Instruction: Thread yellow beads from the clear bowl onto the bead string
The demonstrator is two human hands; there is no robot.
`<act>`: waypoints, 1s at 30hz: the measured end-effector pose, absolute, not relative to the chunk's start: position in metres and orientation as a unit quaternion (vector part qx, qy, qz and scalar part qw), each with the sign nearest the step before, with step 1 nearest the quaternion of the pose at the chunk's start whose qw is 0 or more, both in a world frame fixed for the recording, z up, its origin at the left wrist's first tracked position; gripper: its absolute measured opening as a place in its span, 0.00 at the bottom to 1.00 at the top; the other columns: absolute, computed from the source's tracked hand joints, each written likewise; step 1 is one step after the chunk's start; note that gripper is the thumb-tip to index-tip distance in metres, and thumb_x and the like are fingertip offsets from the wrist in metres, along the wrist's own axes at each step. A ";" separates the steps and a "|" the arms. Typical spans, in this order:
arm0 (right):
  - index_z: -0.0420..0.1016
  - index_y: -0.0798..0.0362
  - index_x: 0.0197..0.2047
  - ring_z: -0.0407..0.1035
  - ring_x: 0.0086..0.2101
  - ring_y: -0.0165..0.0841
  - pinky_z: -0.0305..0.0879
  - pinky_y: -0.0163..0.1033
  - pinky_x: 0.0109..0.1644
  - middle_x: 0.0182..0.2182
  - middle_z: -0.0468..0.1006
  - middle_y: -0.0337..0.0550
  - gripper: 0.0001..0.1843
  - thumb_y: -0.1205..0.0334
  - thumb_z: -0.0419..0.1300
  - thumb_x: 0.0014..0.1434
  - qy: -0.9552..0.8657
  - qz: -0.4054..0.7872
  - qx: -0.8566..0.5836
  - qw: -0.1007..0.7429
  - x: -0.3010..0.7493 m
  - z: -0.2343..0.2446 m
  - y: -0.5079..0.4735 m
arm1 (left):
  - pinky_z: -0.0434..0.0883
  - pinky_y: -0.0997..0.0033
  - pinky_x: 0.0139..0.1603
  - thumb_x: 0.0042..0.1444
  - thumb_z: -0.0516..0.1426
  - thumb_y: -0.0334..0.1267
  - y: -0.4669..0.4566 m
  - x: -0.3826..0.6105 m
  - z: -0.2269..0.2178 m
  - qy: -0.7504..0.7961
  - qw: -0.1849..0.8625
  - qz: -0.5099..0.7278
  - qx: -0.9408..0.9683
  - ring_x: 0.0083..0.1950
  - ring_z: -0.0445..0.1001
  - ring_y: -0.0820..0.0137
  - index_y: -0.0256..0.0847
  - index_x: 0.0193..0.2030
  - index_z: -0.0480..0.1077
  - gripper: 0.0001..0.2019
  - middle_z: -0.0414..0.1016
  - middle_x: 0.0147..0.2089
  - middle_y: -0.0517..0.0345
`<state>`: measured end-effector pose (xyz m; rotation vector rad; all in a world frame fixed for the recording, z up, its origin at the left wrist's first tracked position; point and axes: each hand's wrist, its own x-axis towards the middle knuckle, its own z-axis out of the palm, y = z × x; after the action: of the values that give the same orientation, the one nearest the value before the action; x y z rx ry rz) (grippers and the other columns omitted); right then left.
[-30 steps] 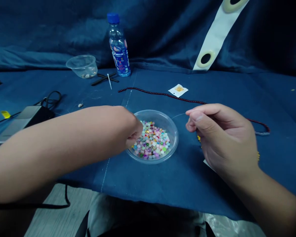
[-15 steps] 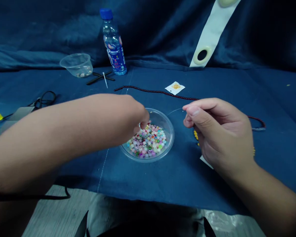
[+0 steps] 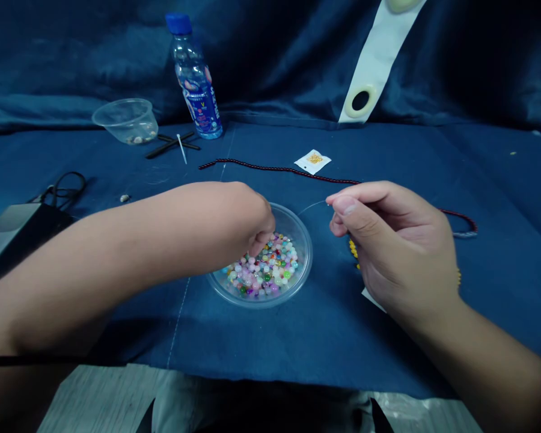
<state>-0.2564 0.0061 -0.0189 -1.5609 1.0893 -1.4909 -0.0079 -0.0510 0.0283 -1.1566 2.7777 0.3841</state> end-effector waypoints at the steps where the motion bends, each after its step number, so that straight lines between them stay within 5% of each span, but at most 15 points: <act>1: 0.90 0.45 0.43 0.74 0.33 0.34 0.73 0.42 0.39 0.33 0.82 0.39 0.06 0.56 0.73 0.73 0.425 -0.575 -0.604 0.352 -0.256 -0.018 0.006 | 0.66 0.66 0.37 0.51 0.62 0.23 -0.050 -0.011 0.033 0.914 0.066 0.129 -0.378 0.30 0.72 0.68 0.48 0.35 0.84 0.14 0.82 0.36 0.62; 9: 0.89 0.44 0.42 0.75 0.34 0.36 0.76 0.44 0.40 0.32 0.82 0.39 0.06 0.54 0.74 0.73 0.434 -0.571 -0.606 0.344 -0.256 -0.019 0.007 | 0.68 0.64 0.43 0.66 0.60 0.21 -0.037 -0.039 0.050 0.879 0.200 0.138 -0.410 0.42 0.78 0.64 0.48 0.53 0.83 0.18 0.84 0.55 0.59; 12: 0.89 0.44 0.42 0.76 0.34 0.36 0.76 0.44 0.41 0.32 0.82 0.39 0.06 0.55 0.73 0.73 0.437 -0.567 -0.608 0.343 -0.257 -0.019 0.007 | 0.69 0.64 0.45 0.67 0.63 0.24 -0.036 -0.042 0.056 0.851 0.214 0.157 -0.453 0.45 0.79 0.65 0.48 0.53 0.83 0.15 0.84 0.57 0.60; 20: 0.90 0.44 0.42 0.76 0.34 0.34 0.74 0.43 0.40 0.33 0.82 0.38 0.06 0.55 0.73 0.74 0.429 -0.569 -0.607 0.351 -0.256 -0.019 0.007 | 0.74 0.66 0.49 0.70 0.60 0.25 -0.036 -0.041 0.052 0.874 0.209 0.140 -0.415 0.46 0.81 0.64 0.46 0.51 0.86 0.15 0.84 0.54 0.54; 24: 0.90 0.43 0.43 0.76 0.34 0.36 0.75 0.44 0.40 0.33 0.82 0.39 0.06 0.54 0.74 0.73 0.430 -0.572 -0.606 0.347 -0.257 -0.020 0.006 | 0.71 0.67 0.42 0.70 0.63 0.30 -0.038 -0.035 0.044 0.889 0.184 0.125 -0.400 0.42 0.81 0.64 0.44 0.49 0.85 0.09 0.84 0.51 0.53; 30: 0.90 0.43 0.43 0.73 0.31 0.33 0.74 0.41 0.38 0.32 0.81 0.38 0.05 0.58 0.72 0.74 0.431 -0.568 -0.622 0.322 -0.256 -0.019 0.007 | 0.62 0.69 0.34 0.61 0.65 0.28 -0.028 -0.015 0.049 0.913 0.018 0.160 -0.374 0.35 0.74 0.70 0.42 0.40 0.79 0.05 0.83 0.42 0.60</act>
<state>-0.2563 0.0068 -0.0185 -1.6339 1.1325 -1.4916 -0.0154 -0.0279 0.0493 -1.1618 2.8372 0.4974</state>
